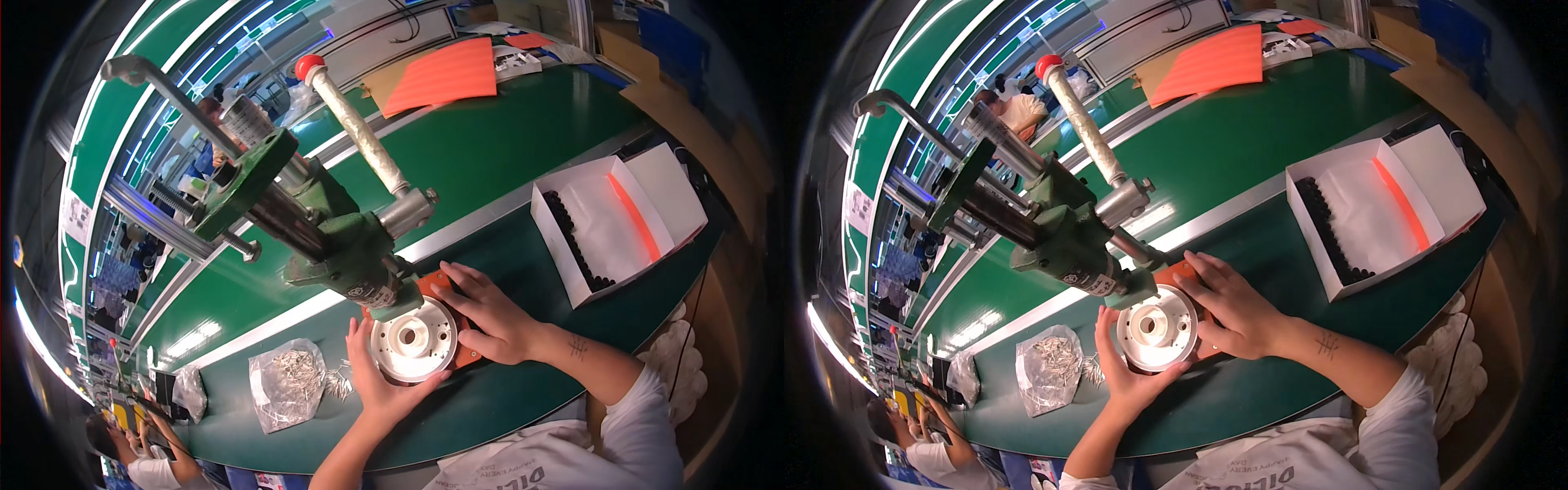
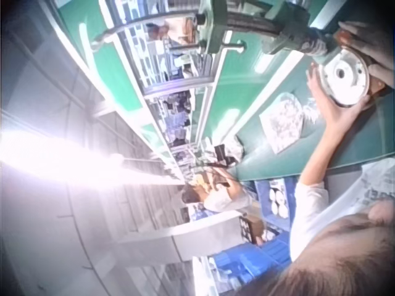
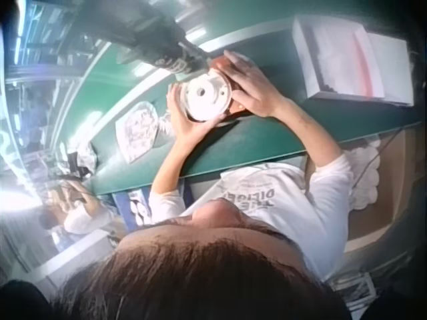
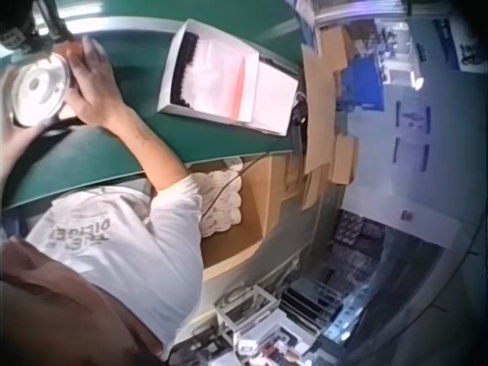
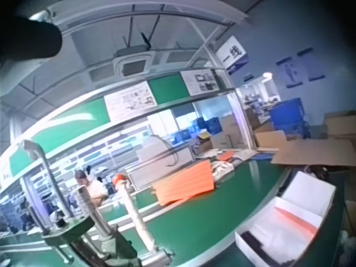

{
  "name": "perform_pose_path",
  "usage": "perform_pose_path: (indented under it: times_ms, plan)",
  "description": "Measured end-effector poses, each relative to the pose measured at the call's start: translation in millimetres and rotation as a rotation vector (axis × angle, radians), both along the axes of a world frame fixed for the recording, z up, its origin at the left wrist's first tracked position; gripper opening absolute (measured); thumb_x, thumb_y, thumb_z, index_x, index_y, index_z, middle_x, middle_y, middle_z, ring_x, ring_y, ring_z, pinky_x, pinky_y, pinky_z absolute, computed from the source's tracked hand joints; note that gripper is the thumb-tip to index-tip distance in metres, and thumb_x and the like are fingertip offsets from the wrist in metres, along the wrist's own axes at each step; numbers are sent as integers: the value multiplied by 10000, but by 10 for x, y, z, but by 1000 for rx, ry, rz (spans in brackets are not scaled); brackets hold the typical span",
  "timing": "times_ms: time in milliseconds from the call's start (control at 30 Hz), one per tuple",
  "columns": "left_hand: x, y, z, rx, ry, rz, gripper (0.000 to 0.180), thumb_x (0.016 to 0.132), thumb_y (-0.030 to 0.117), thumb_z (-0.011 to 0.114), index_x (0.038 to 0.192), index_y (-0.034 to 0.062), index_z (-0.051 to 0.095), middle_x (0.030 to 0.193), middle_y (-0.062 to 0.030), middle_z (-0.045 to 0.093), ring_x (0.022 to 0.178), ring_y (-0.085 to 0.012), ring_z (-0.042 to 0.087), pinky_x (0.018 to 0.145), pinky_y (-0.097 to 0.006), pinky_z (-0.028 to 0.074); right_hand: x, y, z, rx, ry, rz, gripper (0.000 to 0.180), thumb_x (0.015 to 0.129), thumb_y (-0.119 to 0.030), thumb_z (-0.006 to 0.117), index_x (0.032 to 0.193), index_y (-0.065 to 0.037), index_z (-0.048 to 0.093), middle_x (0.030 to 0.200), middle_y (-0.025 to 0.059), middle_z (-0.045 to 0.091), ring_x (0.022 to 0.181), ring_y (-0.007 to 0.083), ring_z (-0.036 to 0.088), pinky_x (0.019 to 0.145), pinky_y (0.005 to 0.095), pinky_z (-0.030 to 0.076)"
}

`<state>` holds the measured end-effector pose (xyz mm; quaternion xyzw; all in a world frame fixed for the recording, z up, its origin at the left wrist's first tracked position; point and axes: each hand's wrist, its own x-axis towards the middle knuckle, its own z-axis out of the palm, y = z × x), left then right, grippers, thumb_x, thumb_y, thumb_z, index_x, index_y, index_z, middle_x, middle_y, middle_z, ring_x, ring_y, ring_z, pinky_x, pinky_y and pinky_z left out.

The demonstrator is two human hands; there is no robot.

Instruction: The person assembles light fixture bases by inserting metal pins into plastic components, then secures them using a manual press.

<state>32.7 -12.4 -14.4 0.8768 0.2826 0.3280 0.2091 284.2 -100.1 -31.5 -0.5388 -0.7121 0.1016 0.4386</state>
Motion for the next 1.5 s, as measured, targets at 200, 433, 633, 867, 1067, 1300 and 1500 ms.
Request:
perform_pose_path:
  times_ms: [200,433,633,867,1067,1300,1500]
  plan:
    - [66,0,135,-43,17,-64,1379,617,518,997,1589,-77,221,1577,-311,373,1530,-530,287,1243,-626,192,-6,-38,38,-84,-68,17,833,885,-308,667,1562,78,372,1659,351,252,1556,510,236,1263,561,258]
    - [-88,229,43,-218,60,-161,1350,637,505,984,1587,-85,227,1590,-333,379,1533,-518,317,1250,-660,102,-59,-50,131,-54,-69,34,1013,820,-487,813,1534,93,388,1648,341,278,1545,514,264,1258,560,276]
    - [58,84,169,18,132,-12,1310,635,530,976,1557,-96,288,1543,-335,437,1493,-513,385,1203,-679,236,10,-26,91,-61,0,62,1056,770,-454,901,1585,-40,372,1651,326,267,1533,531,268,1246,568,306]
    - [-56,204,161,-2,197,-138,1303,639,539,961,1558,-89,286,1515,-314,477,1450,-510,436,1212,-689,218,36,6,128,-113,20,109,1087,752,-437,935,1621,-152,348,1685,300,193,1551,520,234,1247,569,305]
    - [5,186,176,-107,109,-129,1258,635,496,975,1548,-81,330,1506,-338,503,1436,-485,495,1203,-659,284,80,15,104,-110,108,147,1114,713,-392,981,1623,-196,369,1691,269,207,1565,497,222,1260,565,286]
    - [-33,195,-23,-26,-124,-189,1212,636,410,1004,1531,-78,348,1463,-282,534,1355,-414,571,1195,-563,349,78,45,147,-137,97,173,1054,720,-374,980,1596,-178,427,1698,229,236,1581,462,215,1276,550,255]
    - [-21,126,65,51,-100,-180,1247,638,386,1019,1546,-70,296,1484,-246,476,1369,-365,541,1190,-515,361,85,47,221,-130,146,227,1041,734,-351,972,1599,-152,428,1704,226,247,1592,453,191,1277,550,245]
